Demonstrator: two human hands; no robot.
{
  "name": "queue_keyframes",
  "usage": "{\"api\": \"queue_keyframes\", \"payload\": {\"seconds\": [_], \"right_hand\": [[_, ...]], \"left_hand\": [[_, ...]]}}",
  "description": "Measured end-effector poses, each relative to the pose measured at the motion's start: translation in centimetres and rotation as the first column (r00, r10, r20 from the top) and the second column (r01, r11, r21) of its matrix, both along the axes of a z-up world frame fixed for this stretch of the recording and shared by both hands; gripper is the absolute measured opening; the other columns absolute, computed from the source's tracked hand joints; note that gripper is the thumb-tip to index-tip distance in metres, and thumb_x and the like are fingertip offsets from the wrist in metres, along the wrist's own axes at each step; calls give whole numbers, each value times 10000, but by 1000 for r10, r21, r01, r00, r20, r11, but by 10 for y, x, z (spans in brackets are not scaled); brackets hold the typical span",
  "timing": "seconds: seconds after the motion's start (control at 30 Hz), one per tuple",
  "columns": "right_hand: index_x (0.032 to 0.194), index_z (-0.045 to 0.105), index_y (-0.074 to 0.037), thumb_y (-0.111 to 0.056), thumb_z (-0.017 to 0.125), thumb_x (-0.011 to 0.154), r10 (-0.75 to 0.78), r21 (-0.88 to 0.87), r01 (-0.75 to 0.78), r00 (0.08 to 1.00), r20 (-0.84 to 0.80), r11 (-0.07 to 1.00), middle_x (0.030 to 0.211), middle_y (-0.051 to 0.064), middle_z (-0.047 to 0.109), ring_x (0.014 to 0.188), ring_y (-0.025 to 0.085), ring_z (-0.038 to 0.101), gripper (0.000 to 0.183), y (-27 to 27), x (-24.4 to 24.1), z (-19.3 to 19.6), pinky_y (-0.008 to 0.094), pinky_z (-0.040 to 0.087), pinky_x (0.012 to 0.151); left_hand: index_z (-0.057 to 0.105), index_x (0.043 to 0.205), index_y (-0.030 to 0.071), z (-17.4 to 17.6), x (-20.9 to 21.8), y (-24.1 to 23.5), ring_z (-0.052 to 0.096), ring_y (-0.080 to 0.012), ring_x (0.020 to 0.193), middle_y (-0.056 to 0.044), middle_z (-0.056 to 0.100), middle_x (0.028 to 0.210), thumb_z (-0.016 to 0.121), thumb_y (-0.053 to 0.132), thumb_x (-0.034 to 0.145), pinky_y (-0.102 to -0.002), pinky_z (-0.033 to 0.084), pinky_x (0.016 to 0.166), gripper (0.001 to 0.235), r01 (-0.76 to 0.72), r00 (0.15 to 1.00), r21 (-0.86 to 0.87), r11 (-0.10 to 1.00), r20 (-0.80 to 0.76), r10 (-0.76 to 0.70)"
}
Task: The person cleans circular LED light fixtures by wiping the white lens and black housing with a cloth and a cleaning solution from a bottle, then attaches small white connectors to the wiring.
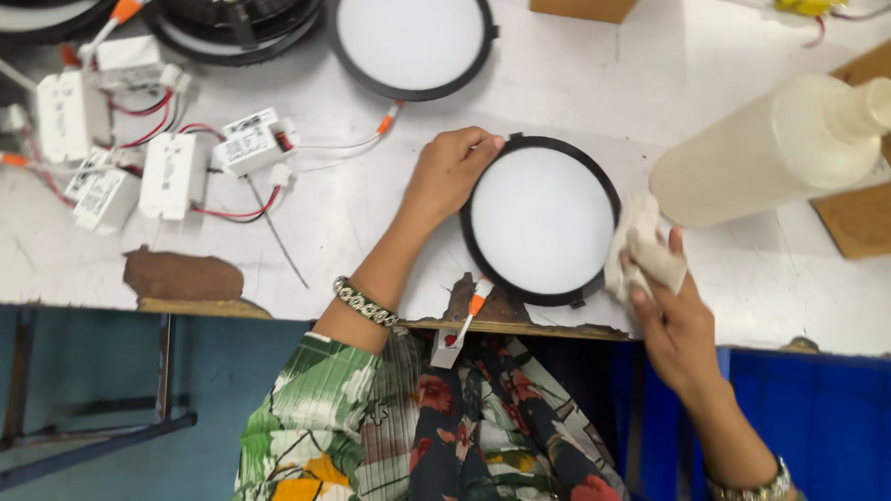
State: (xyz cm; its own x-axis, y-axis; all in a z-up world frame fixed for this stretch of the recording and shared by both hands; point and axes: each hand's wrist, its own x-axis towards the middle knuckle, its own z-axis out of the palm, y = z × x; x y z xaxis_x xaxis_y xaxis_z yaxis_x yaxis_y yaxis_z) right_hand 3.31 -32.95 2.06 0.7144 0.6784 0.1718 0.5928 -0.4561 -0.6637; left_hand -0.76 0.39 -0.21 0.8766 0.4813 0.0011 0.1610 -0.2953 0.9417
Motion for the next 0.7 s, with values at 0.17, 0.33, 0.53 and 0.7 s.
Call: {"api": "queue_keyframes", "payload": {"seconds": [0.17,0.33,0.53,0.7], "right_hand": [[1365,632,-47,-177,514,1066,134,-15,-134,988,76,991,1576,208,467,1586,452,225,347,33,19,16,475,243,1256],[1377,636,-24,-274,520,1074,226,-326,-125,929,295,937,1580,227,431,1525,475,243,410,99,59,31,569,237,1238],[1364,614,-5,-349,584,1002,294,-388,-147,888,354,910,1605,237,366,1516,442,210,501,158,36,33,614,271,1148],[1347,599,-22,-435,629,949,466,-366,-351,833,299,862,1591,231,371,1521,441,199,574,151,-1,36,618,264,1149]], "left_hand": [[761,977,23,15,-5,-5,606,-114,505,-47,677,609,602,338,985,-303,478,477,353,3,998,-94,996,-60,-8],[748,958,12,16,-1,-5,546,-80,429,-21,626,576,602,321,1006,-262,437,374,346,11,998,-230,973,-58,-25],[725,892,-15,-3,-4,-3,504,-67,432,5,591,571,569,312,1051,-268,401,383,396,11,1000,-268,963,9,-9],[739,878,46,-18,1,5,488,-77,463,5,582,585,501,361,1064,-280,385,437,436,33,999,-387,921,41,-19]]}}
